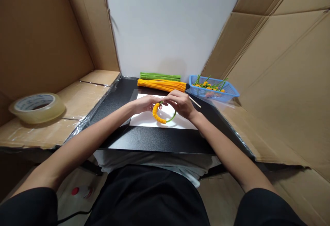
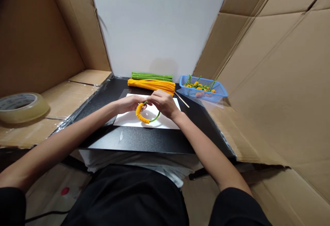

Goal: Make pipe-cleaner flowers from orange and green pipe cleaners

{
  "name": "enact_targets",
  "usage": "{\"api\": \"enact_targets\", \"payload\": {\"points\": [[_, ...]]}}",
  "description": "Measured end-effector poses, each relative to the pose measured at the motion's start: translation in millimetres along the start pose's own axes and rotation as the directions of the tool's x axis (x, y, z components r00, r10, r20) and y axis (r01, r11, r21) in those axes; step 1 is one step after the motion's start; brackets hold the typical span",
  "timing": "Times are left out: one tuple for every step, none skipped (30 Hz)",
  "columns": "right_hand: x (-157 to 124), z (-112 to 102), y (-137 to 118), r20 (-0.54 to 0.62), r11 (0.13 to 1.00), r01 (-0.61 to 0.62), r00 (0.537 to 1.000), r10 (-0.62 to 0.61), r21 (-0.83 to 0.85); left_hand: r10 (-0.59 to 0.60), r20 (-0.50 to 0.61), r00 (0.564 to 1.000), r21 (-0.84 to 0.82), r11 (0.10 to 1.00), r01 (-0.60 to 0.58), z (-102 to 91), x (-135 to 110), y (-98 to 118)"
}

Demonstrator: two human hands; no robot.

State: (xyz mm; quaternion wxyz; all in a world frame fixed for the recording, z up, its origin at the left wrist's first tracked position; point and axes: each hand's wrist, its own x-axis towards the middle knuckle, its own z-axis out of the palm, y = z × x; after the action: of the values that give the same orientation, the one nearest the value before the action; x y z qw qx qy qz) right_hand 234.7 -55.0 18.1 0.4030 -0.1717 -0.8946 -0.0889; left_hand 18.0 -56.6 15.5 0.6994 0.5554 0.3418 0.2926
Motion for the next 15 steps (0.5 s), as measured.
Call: {"api": "enact_targets", "payload": {"points": [[0,0,-1,-0.005,1.0,0.006,1.0,-0.006,0.009,-0.002,0.003,1.0,-0.018,1.0,0.002,0.8,0,0],[0,0,-2,-0.009,1.0,0.008,1.0,-0.008,0.016,-0.004,0.004,1.0,-0.037,0.999,0.004,1.5,0,1],[1,1,-4,-0.012,1.0,0.006,1.0,-0.006,0.019,-0.01,0.007,1.0,-0.053,0.999,0.01,2.0,0,1],[1,1,-5,-0.014,1.0,0.001,1.0,-0.001,0.019,-0.017,0.013,1.0,-0.068,0.998,0.018,2.2,0,1],[1,2,-6,-0.015,1.0,-0.007,1.0,0.007,0.019,-0.026,0.018,1.0,-0.081,0.996,0.027,2.2,0,0],[1,2,-7,-0.016,1.0,-0.017,1.0,0.017,0.02,-0.034,0.023,0.999,-0.092,0.995,0.036,2.1,1,0],[1,3,-8,-0.017,0.999,-0.028,0.999,0.028,0.025,-0.041,0.026,0.999,-0.103,0.994,0.043,1.9,1,-1],[1,3,-8,-0.019,0.999,-0.036,0.999,0.036,0.035,-0.048,0.026,0.999,-0.116,0.992,0.05,1.8,1,-1],[0,4,-8,-0.021,0.998,-0.043,0.999,0.044,0.049,-0.057,0.025,0.998,-0.128,0.99,0.06,1.8,1,-1],[0,5,-8,-0.022,0.997,-0.053,0.998,0.054,0.063,-0.069,0.023,0.997,-0.14,0.987,0.072,2.0,1,-2],[-1,6,-7,-0.019,0.995,-0.064,0.998,0.066,0.076,-0.085,0.018,0.996,-0.152,0.985,0.086,2.5,1,-2],[-1,7,-7,-0.012,0.993,-0.074,0.997,0.076,0.088,-0.102,0.008,0.995,-0.163,0.981,0.102,3.1,1,-2],[-2,9,-6,-0.002,0.991,-0.087,0.996,0.087,0.101,-0.119,-0.007,0.993,-0.173,0.978,0.116,3.9,1,-2],[-3,11,-6,0.009,0.988,-0.102,0.995,0.101,0.113,-0.131,-0.03,0.991,-0.184,0.975,0.123,4.8,2,-2],[-3,13,-5,0.017,0.985,-0.121,0.993,0.12,0.126,-0.136,-0.06,0.989,-0.196,0.973,0.122,5.5,3,-2]]}}
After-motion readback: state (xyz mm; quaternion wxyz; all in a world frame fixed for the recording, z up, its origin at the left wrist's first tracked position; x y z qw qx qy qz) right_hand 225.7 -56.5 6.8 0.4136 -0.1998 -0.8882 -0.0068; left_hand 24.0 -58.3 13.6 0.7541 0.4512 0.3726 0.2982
